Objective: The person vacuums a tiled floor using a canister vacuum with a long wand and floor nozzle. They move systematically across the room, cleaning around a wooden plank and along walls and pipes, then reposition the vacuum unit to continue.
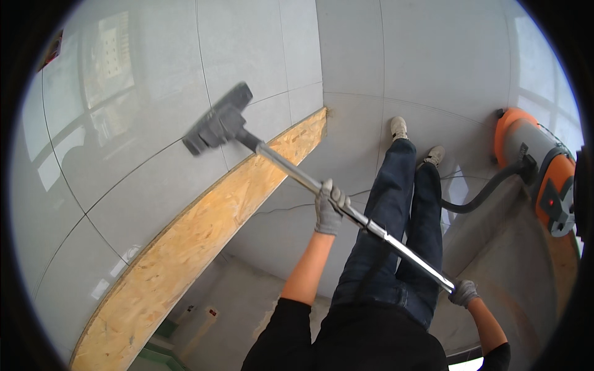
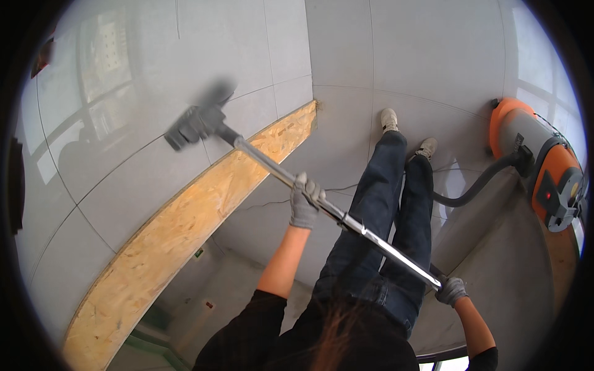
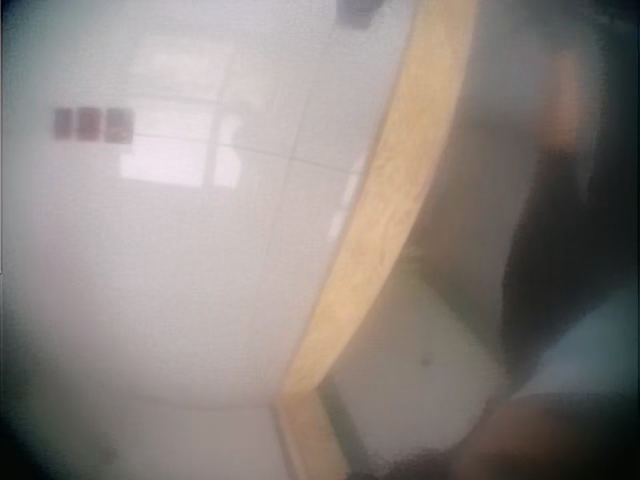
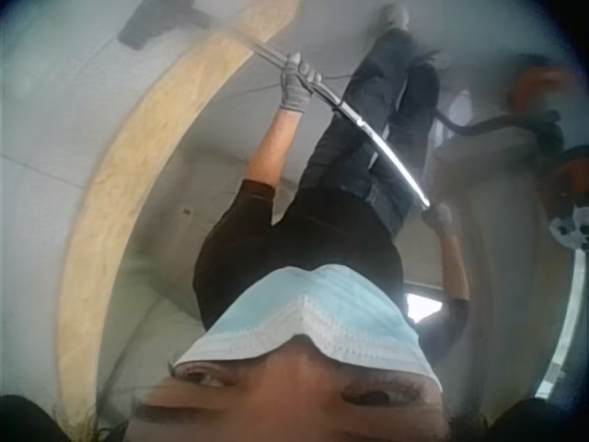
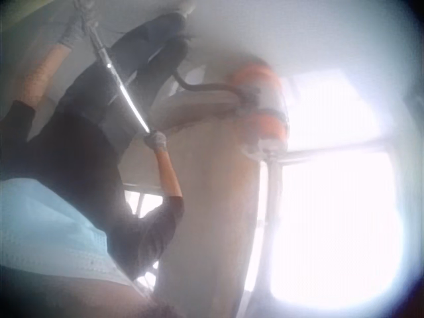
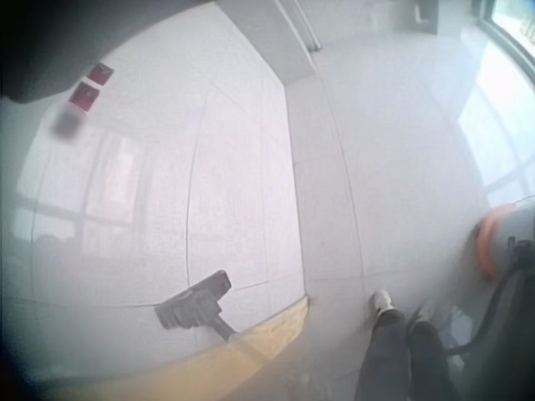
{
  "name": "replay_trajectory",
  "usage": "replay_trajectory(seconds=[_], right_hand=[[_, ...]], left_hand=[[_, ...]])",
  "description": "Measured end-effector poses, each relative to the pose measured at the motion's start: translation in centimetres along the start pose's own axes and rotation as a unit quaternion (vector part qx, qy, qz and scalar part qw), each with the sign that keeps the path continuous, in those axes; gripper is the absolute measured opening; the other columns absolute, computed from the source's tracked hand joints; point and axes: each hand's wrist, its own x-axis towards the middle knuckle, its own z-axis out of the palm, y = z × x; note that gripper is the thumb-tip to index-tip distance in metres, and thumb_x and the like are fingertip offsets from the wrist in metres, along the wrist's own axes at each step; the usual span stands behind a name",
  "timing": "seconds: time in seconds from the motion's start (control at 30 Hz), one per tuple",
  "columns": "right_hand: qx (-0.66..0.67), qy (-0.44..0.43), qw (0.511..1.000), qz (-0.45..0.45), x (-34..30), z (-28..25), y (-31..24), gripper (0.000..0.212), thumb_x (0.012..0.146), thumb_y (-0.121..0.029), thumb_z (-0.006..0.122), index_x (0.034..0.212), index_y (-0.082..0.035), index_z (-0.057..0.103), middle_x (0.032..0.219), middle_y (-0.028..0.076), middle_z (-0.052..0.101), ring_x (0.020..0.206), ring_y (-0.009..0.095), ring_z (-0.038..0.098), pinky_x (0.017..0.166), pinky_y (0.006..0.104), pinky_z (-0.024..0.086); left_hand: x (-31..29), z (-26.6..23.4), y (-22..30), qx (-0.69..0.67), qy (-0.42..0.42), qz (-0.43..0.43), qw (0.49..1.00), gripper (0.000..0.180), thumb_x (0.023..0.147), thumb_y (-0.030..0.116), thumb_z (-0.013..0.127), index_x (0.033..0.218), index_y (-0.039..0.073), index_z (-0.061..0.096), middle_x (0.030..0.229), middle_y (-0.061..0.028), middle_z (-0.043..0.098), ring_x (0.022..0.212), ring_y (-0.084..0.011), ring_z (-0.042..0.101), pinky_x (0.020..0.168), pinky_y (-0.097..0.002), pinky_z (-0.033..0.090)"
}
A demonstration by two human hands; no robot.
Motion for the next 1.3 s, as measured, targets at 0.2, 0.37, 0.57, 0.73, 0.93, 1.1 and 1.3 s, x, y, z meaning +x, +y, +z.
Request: replay_trajectory(seconds=[0.2, 0.37, 0.57, 0.73, 0.93, 1.1, 1.3], right_hand=[[0.036, -0.002, 0.999, 0.000, -0.7, -0.1, -1.6, 0.041, 0.072, -0.027, 0.058, 0.111, -0.016, 0.062, 0.096, 0.016, 0.068, 0.092, 0.035, 0.065, 0.081, 0.0402, 0.052], [0.224, -0.056, 0.968, -0.094, 1.6, -3.2, -3.3, 0.050, 0.064, -0.027, 0.077, 0.108, -0.008, 0.065, 0.083, 0.017, 0.068, 0.077, 0.028, 0.067, 0.075, 0.0375, 0.052], [0.179, -0.131, 0.964, -0.147, 1.1, 1.0, -2.0, 0.040, 0.065, -0.025, 0.080, 0.096, -0.003, 0.068, 0.079, 0.016, 0.069, 0.069, 0.026, 0.067, 0.066, 0.0363, 0.053], [0.283, -0.158, 0.942, -0.087, 1.6, 2.2, -3.1, 0.053, 0.066, -0.022, 0.078, 0.113, -0.004, 0.062, 0.078, 0.015, 0.069, 0.070, 0.025, 0.067, 0.067, 0.0370, 0.053], [0.485, -0.129, 0.853, -0.143, 6.6, -8.7, -6.3, 0.043, 0.069, -0.002, 0.071, 0.111, 0.001, 0.060, 0.068, 0.013, 0.065, 0.055, 0.022, 0.064, 0.048, 0.0348, 0.051], [0.476, -0.016, 0.857, -0.199, 11.8, -17.8, -10.9, 0.027, 0.070, -0.005, 0.071, 0.093, 0.005, 0.060, 0.057, 0.012, 0.061, 0.043, 0.023, 0.060, 0.038, 0.0354, 0.048], [0.352, -0.033, 0.920, -0.168, 5.6, -12.6, -9.6, 0.041, 0.071, -0.015, 0.070, 0.110, -0.005, 0.063, 0.076, 0.013, 0.068, 0.068, 0.023, 0.067, 0.064, 0.0360, 0.054]], left_hand=[[2.5, 0.1, 0.1, 0.030, 0.097, -0.069, 0.992, 0.030, 0.093, 0.030, 0.056, 0.071, 0.016, 0.040, 0.051, 0.0025, 0.036, 0.040, -0.0135, 0.036, 0.047, -0.0333, 0.041], [11.8, 4.2, 1.6, 0.083, 0.150, 0.013, 0.985, 0.030, 0.090, 0.028, 0.062, 0.069, 0.015, 0.043, 0.049, 0.0034, 0.036, 0.040, -0.0121, 0.036, 0.046, -0.0315, 0.039], [11.4, -4.0, -5.9, 0.120, 0.226, -0.093, 0.962, 0.022, 0.090, 0.023, 0.061, 0.075, 0.014, 0.048, 0.050, 0.0019, 0.042, 0.039, -0.0133, 0.038, 0.045, -0.0339, 0.040], [14.1, -7.9, -8.3, 0.156, 0.258, -0.083, 0.950, 0.024, 0.089, 0.019, 0.059, 0.070, 0.014, 0.047, 0.049, 0.0005, 0.044, 0.039, -0.0146, 0.040, 0.043, -0.0356, 0.040], [24.5, 1.2, -6.0, 0.118, 0.121, -0.058, 0.984, 0.027, 0.090, 0.021, 0.059, 0.067, 0.012, 0.047, 0.052, -0.0034, 0.047, 0.042, -0.0182, 0.045, 0.046, -0.0335, 0.046], [31.3, 8.6, -3.6, 0.172, -0.025, 0.046, 0.984, 0.027, 0.091, 0.027, 0.059, 0.072, 0.009, 0.052, 0.060, -0.0086, 0.057, 0.050, -0.0221, 0.056, 0.048, -0.0317, 0.048], [20.7, 2.8, -6.3, 0.152, -0.006, -0.039, 0.988, 0.028, 0.092, 0.034, 0.059, 0.074, 0.012, 0.053, 0.060, -0.0047, 0.057, 0.051, -0.0173, 0.057, 0.046, -0.0302, 0.048]])
